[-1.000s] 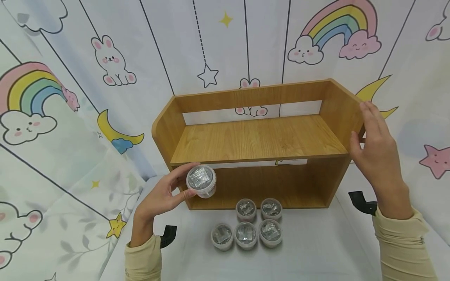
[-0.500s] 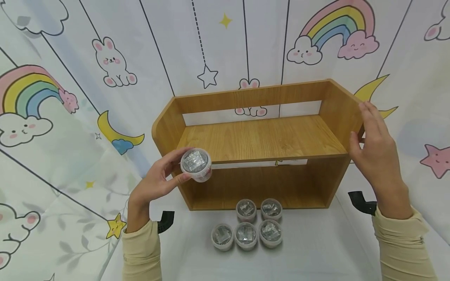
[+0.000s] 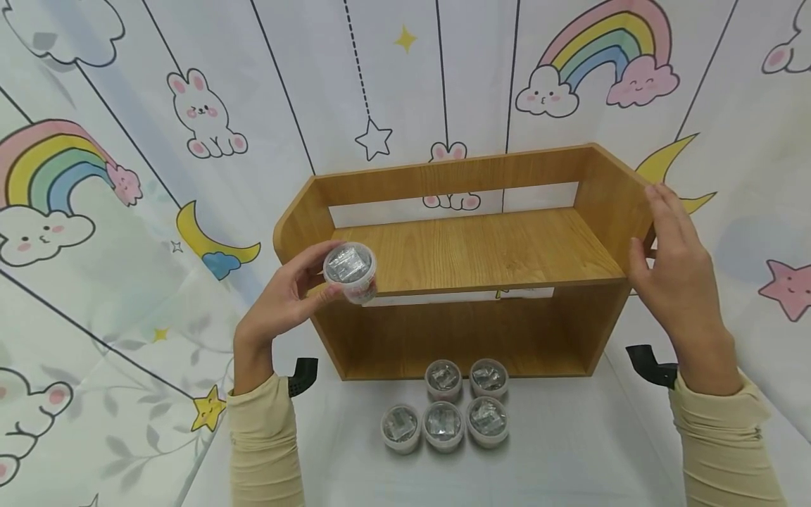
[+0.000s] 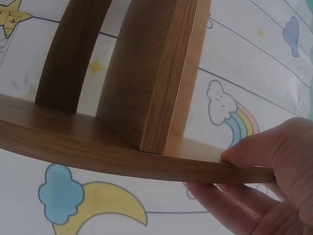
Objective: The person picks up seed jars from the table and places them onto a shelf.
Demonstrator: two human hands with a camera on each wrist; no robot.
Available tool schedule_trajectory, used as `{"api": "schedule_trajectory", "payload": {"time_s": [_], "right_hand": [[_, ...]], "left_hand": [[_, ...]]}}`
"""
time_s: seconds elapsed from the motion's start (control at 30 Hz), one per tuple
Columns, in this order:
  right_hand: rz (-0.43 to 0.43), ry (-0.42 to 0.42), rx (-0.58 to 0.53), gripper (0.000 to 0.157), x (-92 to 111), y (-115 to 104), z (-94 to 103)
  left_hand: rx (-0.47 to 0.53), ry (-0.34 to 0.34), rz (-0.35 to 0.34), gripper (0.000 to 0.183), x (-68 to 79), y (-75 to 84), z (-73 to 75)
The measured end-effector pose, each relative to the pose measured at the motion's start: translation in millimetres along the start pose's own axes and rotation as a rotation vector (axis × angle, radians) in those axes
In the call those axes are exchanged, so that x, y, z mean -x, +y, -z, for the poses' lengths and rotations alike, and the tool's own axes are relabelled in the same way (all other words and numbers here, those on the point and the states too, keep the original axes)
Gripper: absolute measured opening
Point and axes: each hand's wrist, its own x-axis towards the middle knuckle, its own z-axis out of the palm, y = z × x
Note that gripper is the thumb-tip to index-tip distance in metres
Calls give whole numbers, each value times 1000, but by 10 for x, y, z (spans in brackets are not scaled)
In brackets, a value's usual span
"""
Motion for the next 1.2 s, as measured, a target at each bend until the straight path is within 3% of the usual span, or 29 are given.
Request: {"api": "schedule_trajectory", "payload": {"time_s": [0.2,0.57,1.2], "right_hand": [[-10,-4,-3,75,0,13,4],[-10,-3,-1,76,1,24,4],[-14,-4,-1,76,-8,25,9]], "left_hand": [[-5,15,-1,62,-124,-10,17],[-63,14,68,59,-314,-18,24],[-46,2,286,58,-464,-238,-10]]}}
